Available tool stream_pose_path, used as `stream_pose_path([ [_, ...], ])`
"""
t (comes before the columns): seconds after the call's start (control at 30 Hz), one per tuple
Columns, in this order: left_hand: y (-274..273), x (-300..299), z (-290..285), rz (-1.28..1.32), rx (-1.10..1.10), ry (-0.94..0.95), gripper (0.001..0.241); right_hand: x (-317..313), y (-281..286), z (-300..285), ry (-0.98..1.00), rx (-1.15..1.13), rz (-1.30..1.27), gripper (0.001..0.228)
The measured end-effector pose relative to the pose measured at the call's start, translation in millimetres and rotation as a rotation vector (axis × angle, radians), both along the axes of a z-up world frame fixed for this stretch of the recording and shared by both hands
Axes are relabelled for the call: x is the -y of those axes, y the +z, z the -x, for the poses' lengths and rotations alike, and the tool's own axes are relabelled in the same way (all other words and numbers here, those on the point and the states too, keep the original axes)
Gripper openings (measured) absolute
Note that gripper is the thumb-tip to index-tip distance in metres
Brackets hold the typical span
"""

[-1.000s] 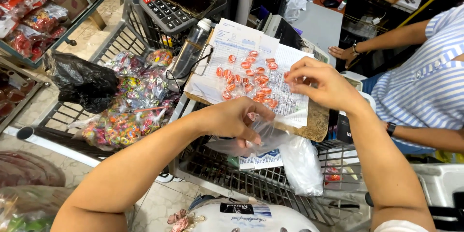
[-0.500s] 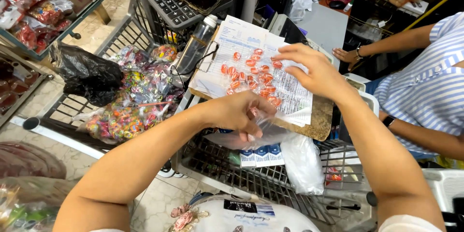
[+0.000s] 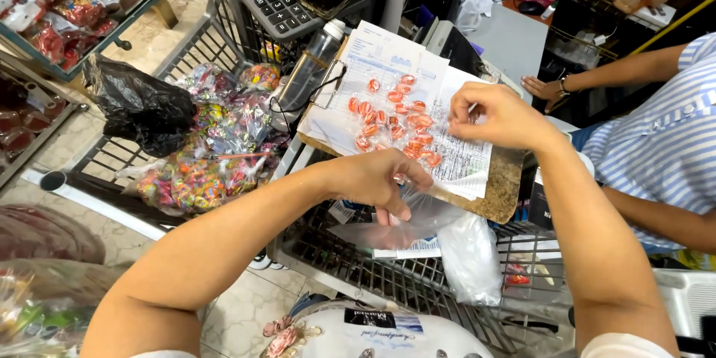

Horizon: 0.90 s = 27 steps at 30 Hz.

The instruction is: Bagging small orange candies into clear plastic bags from a clipboard

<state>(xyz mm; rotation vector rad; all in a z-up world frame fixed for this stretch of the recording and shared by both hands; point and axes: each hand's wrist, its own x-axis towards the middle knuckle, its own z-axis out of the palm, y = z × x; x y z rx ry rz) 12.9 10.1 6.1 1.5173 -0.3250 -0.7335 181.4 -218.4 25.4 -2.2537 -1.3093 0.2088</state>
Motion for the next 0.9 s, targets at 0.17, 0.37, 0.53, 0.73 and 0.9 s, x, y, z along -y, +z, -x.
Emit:
stream_pose_path([
  [0.17, -3, 6, -2, 0.009, 0.005, 0.015, 0.062, -8, 53, 69, 0.408, -0.389, 0.008, 0.023],
  [0.37, -16, 5, -3, 0.004, 0.013, -0.033, 0.063, -26, 61, 62, 0.285, -0.089, 0.046, 0.018],
  [0.53, -10, 8, 7, 0.007, 0.019, -0.094, 0.066, -62, 26, 7, 0.273, 0.17, 0.188, 0.044],
  [0.73, -13, 6, 5, 0.02, 0.007, -0.109, 0.066, -72, 5, -24, 0.181, 0.062, 0.239, 0.032],
  [0.9, -13, 9, 6, 0.031, 0.01, -0.103, 0.064, -53, -16, -41, 0.067, 0.072, 0.18, 0.019],
])
